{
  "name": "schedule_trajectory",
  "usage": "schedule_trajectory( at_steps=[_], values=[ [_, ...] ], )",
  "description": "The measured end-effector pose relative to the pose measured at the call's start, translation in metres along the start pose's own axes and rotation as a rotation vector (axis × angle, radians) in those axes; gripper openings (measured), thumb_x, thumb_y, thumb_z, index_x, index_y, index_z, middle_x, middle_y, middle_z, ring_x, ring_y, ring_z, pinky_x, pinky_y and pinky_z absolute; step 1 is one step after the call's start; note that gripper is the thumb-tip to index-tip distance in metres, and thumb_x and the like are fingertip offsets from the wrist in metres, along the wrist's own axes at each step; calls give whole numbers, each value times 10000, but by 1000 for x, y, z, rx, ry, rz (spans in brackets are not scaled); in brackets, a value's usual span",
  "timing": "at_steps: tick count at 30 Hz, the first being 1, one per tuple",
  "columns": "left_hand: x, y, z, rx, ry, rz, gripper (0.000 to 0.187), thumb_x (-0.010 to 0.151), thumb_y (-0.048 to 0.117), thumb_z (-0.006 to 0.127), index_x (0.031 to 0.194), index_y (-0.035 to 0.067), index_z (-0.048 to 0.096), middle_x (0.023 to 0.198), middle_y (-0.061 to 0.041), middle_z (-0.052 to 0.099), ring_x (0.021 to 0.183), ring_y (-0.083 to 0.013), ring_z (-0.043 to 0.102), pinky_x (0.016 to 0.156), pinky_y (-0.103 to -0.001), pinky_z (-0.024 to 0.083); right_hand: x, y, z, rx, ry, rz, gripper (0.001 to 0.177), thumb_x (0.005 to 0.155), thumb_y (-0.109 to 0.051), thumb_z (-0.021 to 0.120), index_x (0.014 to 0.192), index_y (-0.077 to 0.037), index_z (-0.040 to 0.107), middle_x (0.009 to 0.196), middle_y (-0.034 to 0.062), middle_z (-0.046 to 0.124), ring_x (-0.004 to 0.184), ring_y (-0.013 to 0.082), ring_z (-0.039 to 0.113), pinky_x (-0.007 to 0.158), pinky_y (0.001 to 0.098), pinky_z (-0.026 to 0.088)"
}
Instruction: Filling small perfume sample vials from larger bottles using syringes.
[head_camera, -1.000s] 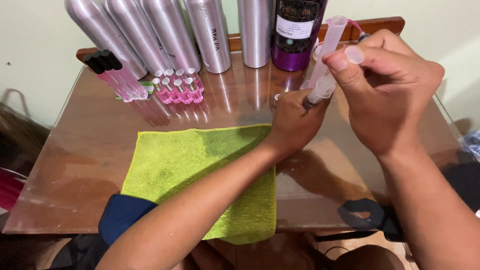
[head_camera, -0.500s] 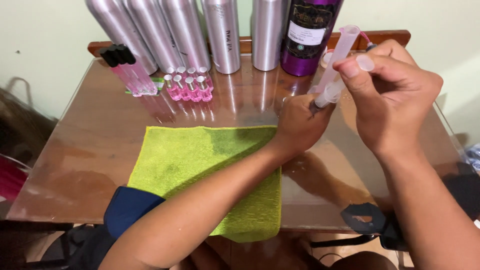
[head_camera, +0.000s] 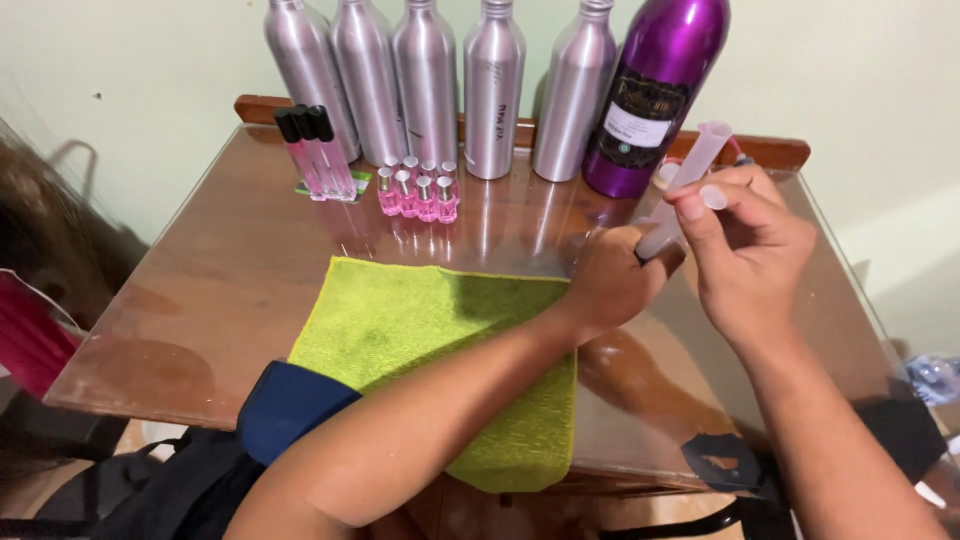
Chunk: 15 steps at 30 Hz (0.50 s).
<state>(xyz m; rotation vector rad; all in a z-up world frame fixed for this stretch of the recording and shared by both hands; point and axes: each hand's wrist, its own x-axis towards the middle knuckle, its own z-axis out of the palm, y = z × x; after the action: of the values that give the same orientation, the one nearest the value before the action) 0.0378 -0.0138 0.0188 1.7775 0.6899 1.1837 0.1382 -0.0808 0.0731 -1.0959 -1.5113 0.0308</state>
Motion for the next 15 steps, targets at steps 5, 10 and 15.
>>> schedule_trajectory(
  at_steps=[5, 10, 15],
  values=[
    [-2, 9, 1, 23, 143, 40, 159, 667, 139, 652, 560, 86, 547, 459, -150, 490, 469, -352, 562, 477, -427, 451, 0, 1, 1, -8, -21, -50, 141, 1118, -72, 643, 1100, 33, 735, 1035, 124, 634, 988, 197, 574, 845, 300, 485],
    [-8, 0, -24, 114, -21, 72, 347, 613, 273, 787, 878, 117, 626, 663, -68, 648, 693, -283, 692, 628, -391, 529, 1, 5, 7, 50, -22, -66, 154, 1102, -77, 640, 1099, 37, 744, 987, 133, 631, 902, 159, 548, 726, 297, 490],
    [-27, 0, -59, 148, -237, 100, 582, 635, 236, 810, 1162, 65, 629, 983, -201, 738, 1014, -419, 706, 857, -512, 561, 1, -1, 16, 105, -3, -76, 168, 1086, -82, 638, 1097, 41, 753, 940, 142, 627, 816, 121, 522, 608, 295, 495]
  ],
)
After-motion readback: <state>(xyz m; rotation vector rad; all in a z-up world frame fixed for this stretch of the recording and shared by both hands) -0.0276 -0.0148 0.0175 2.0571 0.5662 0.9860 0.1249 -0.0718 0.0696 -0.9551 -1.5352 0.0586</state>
